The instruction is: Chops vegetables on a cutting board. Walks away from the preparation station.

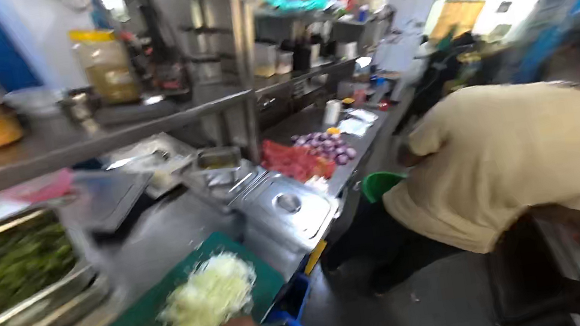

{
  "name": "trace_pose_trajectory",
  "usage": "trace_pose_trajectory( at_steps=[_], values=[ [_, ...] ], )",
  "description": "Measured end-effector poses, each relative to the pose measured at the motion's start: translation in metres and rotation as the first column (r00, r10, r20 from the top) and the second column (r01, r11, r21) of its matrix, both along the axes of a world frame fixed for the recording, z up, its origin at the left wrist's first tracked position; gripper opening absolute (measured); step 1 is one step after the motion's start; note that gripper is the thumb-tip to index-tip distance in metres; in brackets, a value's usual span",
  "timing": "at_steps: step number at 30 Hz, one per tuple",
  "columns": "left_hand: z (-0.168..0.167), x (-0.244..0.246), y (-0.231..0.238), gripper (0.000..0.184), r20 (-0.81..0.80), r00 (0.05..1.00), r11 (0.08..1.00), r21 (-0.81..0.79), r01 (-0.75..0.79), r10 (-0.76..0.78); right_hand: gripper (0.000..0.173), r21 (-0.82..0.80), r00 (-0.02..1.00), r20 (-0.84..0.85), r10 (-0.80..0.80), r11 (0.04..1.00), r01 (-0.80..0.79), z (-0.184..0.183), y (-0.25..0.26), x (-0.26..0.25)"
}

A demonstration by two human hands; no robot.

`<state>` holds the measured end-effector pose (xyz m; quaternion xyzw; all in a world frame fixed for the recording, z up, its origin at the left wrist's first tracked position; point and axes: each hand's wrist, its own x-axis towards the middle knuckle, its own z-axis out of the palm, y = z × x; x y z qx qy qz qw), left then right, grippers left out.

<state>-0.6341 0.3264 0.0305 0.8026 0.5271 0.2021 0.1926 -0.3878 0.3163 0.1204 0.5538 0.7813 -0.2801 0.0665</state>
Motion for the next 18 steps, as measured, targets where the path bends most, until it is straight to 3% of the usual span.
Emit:
trace_pose_trajectory(
  at_steps=[2,6,11,16,18],
  values=[
    [0.001,0.006,-0.004,0.026,0.026,0.998,0.998,0.012,-0.065,0.065,0.058,-0.051,1.000,0.016,0.021,0.999,-0.020,0.016,0.000,0.002],
    [0.004,0.001,-0.004,0.025,-0.070,0.993,0.982,-0.155,-0.106,0.096,0.057,-0.153,0.989,0.108,0.096,0.985,-0.079,-0.031,0.014,-0.022],
    [0.006,0.000,-0.007,0.017,0.008,0.999,0.994,-0.097,-0.051,0.052,0.047,-0.135,0.939,0.310,0.152,0.984,-0.115,0.031,0.016,-0.020],
    [-0.001,-0.001,-0.010,0.014,0.052,0.996,0.995,-0.078,-0.067,0.071,0.046,-0.160,0.965,0.224,0.137,0.982,-0.102,-0.028,0.021,-0.039],
    [0.000,-0.001,-0.010,0.013,0.064,0.995,0.995,-0.078,-0.070,0.075,0.049,-0.170,0.956,0.248,0.158,0.978,-0.118,-0.017,0.024,-0.035]
  ],
)
